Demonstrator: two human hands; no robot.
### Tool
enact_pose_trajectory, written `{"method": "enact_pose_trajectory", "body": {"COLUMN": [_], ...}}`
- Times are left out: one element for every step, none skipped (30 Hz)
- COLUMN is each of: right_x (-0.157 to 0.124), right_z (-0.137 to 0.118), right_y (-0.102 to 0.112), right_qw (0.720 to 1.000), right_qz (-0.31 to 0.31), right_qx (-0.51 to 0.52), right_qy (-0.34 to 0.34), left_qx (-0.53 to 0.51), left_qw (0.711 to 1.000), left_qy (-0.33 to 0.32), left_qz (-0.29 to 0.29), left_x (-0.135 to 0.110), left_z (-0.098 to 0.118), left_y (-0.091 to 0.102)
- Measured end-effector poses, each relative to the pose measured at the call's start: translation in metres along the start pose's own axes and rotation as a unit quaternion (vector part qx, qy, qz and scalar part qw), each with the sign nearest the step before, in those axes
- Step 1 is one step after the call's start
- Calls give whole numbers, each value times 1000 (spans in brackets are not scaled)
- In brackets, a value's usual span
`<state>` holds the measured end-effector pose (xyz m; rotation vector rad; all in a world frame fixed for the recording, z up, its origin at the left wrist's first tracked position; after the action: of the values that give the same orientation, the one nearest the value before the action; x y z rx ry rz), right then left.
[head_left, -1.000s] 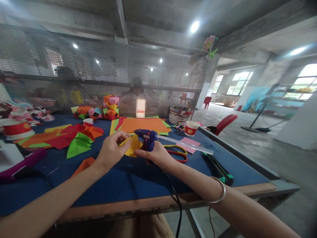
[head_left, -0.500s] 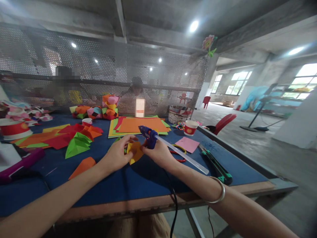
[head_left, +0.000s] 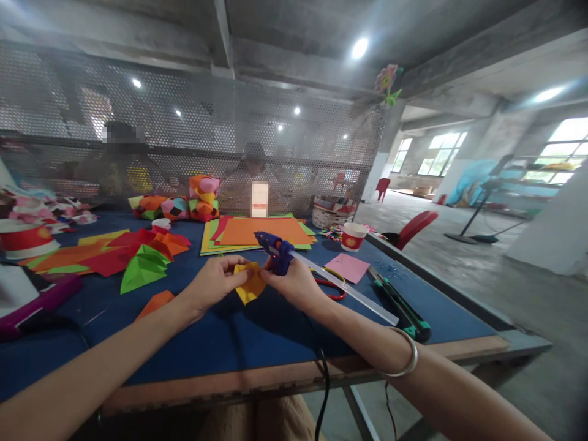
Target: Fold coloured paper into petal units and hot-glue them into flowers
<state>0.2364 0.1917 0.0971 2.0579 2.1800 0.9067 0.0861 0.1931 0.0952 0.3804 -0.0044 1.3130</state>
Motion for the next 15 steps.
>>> {"method": "enact_pose_trajectory", "body": {"right_x": [0,0,0,0,0,0,0,0,0,1,1,1,1,1,0], "right_z": [0,1,2,3,4,5,7,10,13,16,19,21,21,21,19], "right_y": [0,0,0,0,-1,-2,-3,-4,-5,-5,-4,-4,-4,-3,-3], "right_qw": [1000,1000,1000,1000,1000,1000,999,999,998,998,998,998,998,999,999], "right_qz": [0,0,0,-2,-7,-13,-18,-20,-21,-18,-15,-12,-12,-14,-17], "right_qx": [2,4,6,8,12,16,22,30,38,43,45,44,39,30,19], "right_qy": [0,-2,-6,-9,-13,-17,-22,-29,-37,-43,-47,-49,-46,-40,-30], "left_qx": [-10,-16,-16,-12,-6,0,2,2,-1,-4,-6,-8,-10,-15,-20], "left_qw": [1000,1000,1000,1000,1000,1000,1000,999,999,998,998,997,996,994,993], "left_qy": [8,14,17,17,15,12,10,9,11,13,18,23,28,34,42], "left_qz": [-1,0,1,5,12,21,30,39,47,56,65,76,88,101,112], "left_x": [0,0,0,0,1,2,2,3,4,5,5,6,7,7,7], "left_z": [-1,-2,-3,-3,-4,-5,-6,-7,-9,-11,-13,-15,-17,-18,-20], "left_y": [0,1,1,2,4,6,8,10,13,15,18,21,24,28,31]}}
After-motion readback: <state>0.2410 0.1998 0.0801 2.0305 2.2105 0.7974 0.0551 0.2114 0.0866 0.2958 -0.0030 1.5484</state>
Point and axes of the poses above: each hand's wrist, its own x-axis towards the middle knuckle, its own y-axis out of the back of the hand, z = x × y, the point moved 7 cm from there along x, towards the middle knuckle, and after that the axes turned 1 degree about x, right-handed, at the moved point
